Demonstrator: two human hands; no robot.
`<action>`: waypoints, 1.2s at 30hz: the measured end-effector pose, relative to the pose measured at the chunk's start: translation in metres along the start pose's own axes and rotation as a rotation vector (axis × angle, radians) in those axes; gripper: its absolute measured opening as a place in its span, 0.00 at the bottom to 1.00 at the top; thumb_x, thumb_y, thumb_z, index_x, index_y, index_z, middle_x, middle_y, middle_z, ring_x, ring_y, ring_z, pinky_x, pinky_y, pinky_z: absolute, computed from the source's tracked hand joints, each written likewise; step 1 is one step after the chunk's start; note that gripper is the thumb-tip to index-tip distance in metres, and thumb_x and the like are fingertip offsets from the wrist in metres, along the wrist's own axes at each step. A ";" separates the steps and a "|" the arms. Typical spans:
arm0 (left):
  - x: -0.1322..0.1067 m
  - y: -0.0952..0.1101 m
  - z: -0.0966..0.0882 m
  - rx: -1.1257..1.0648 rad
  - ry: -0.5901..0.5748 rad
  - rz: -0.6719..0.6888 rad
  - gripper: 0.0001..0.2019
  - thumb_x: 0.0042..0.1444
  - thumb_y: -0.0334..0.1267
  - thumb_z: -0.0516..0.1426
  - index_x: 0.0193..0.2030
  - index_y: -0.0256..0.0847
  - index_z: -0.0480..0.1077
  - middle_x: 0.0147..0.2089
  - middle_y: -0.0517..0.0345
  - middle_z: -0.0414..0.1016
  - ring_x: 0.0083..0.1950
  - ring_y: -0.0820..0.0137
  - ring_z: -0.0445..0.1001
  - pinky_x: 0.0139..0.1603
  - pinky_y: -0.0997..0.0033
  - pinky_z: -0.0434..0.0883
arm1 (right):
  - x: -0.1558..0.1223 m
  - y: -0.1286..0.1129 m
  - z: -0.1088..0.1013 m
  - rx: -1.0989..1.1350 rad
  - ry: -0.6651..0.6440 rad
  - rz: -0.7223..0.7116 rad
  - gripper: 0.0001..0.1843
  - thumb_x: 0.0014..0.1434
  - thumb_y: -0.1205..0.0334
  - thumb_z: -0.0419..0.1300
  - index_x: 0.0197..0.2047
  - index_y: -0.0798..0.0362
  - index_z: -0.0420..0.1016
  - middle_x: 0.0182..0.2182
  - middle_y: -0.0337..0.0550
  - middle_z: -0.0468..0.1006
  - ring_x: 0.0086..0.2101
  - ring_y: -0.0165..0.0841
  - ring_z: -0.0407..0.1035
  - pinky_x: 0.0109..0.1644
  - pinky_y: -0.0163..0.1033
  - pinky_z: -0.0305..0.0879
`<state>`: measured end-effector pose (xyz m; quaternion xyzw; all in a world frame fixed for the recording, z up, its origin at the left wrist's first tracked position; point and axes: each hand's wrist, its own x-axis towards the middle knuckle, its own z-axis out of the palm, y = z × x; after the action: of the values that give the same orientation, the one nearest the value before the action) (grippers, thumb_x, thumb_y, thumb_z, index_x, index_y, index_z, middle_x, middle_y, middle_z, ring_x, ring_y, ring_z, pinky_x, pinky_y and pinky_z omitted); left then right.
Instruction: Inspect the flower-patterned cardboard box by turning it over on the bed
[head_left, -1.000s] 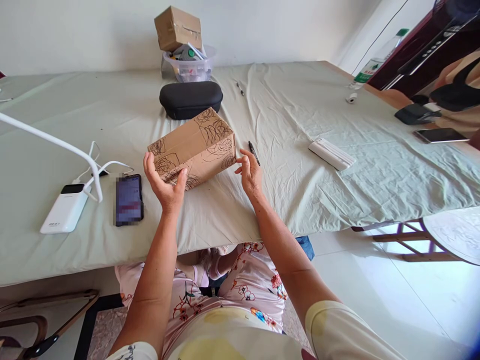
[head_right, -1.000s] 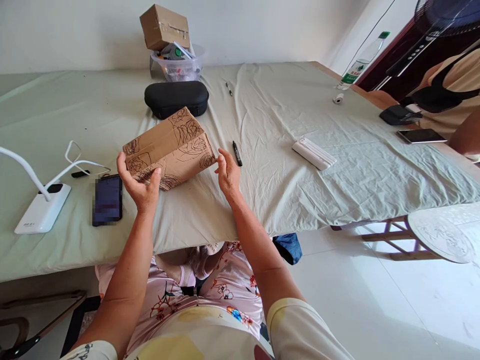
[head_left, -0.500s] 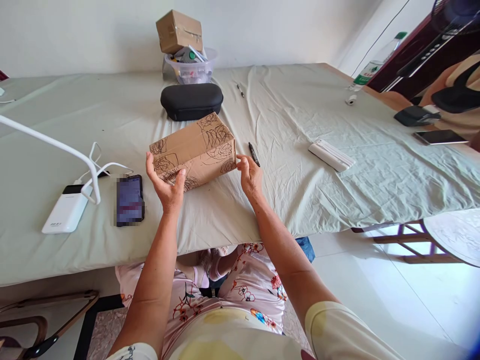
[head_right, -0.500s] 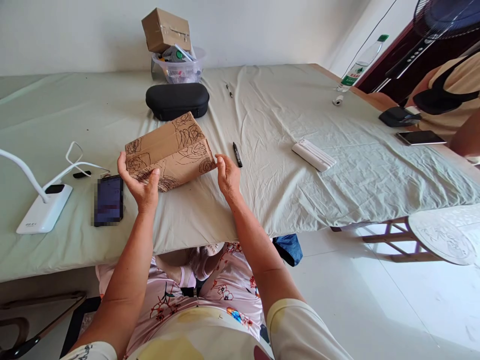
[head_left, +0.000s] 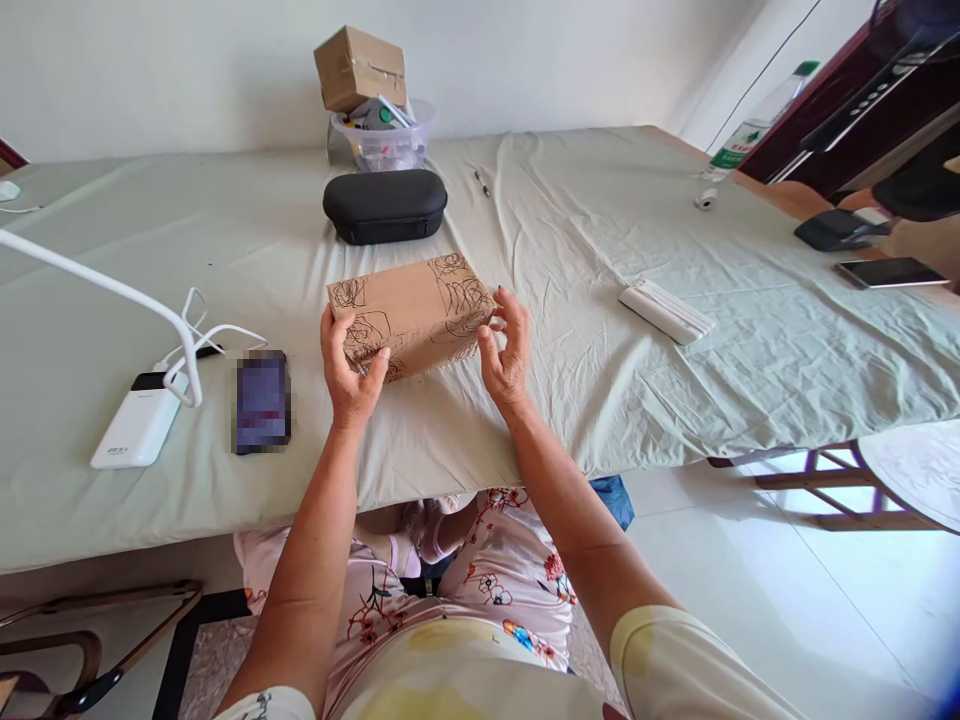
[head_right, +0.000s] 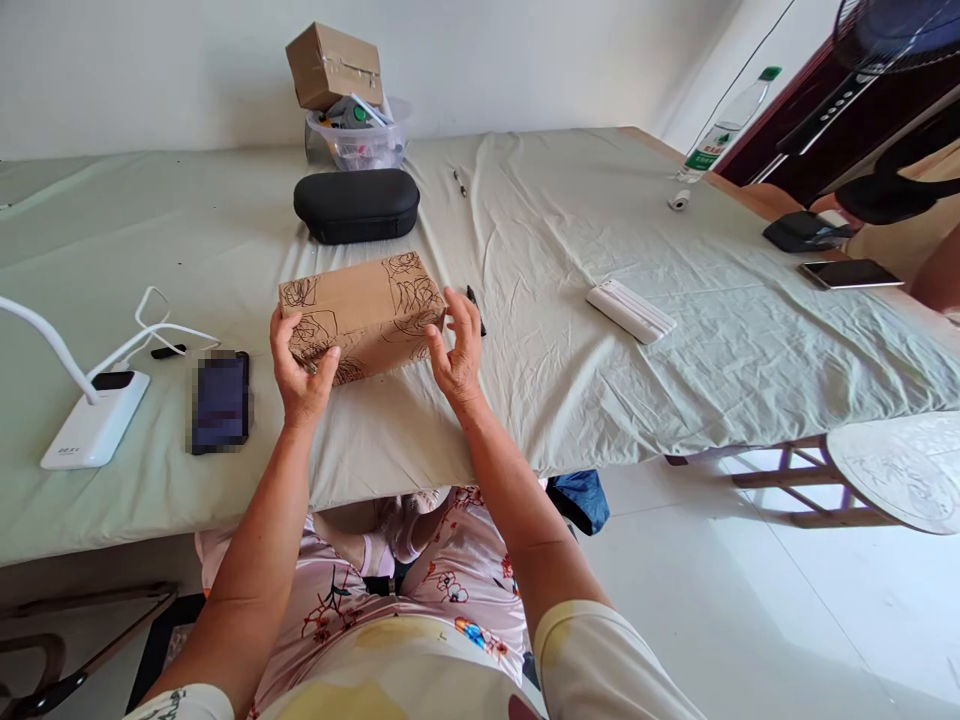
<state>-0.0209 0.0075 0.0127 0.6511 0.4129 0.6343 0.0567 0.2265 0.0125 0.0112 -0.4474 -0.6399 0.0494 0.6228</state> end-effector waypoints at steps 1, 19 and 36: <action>0.000 0.000 0.000 -0.016 -0.002 -0.018 0.32 0.64 0.57 0.63 0.69 0.43 0.64 0.77 0.38 0.59 0.79 0.53 0.61 0.79 0.52 0.60 | 0.000 0.000 0.000 -0.012 -0.024 -0.029 0.29 0.75 0.41 0.51 0.73 0.41 0.65 0.66 0.52 0.70 0.62 0.46 0.69 0.58 0.54 0.76; -0.004 -0.014 0.000 0.246 0.003 -0.294 0.42 0.70 0.63 0.51 0.82 0.40 0.48 0.84 0.38 0.44 0.85 0.50 0.43 0.84 0.45 0.47 | -0.008 -0.026 0.008 0.163 -0.208 -0.131 0.22 0.75 0.48 0.55 0.66 0.47 0.73 0.37 0.44 0.75 0.34 0.33 0.71 0.40 0.41 0.77; -0.015 0.014 0.027 0.185 -0.176 0.062 0.29 0.72 0.58 0.52 0.70 0.40 0.67 0.79 0.33 0.56 0.80 0.53 0.60 0.78 0.48 0.63 | -0.016 -0.024 0.017 0.055 -0.288 0.010 0.27 0.77 0.51 0.51 0.73 0.51 0.67 0.33 0.40 0.80 0.28 0.30 0.71 0.41 0.40 0.77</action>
<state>0.0110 0.0014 0.0046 0.7192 0.4429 0.5352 0.0130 0.1966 -0.0037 0.0100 -0.4217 -0.7187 0.1336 0.5364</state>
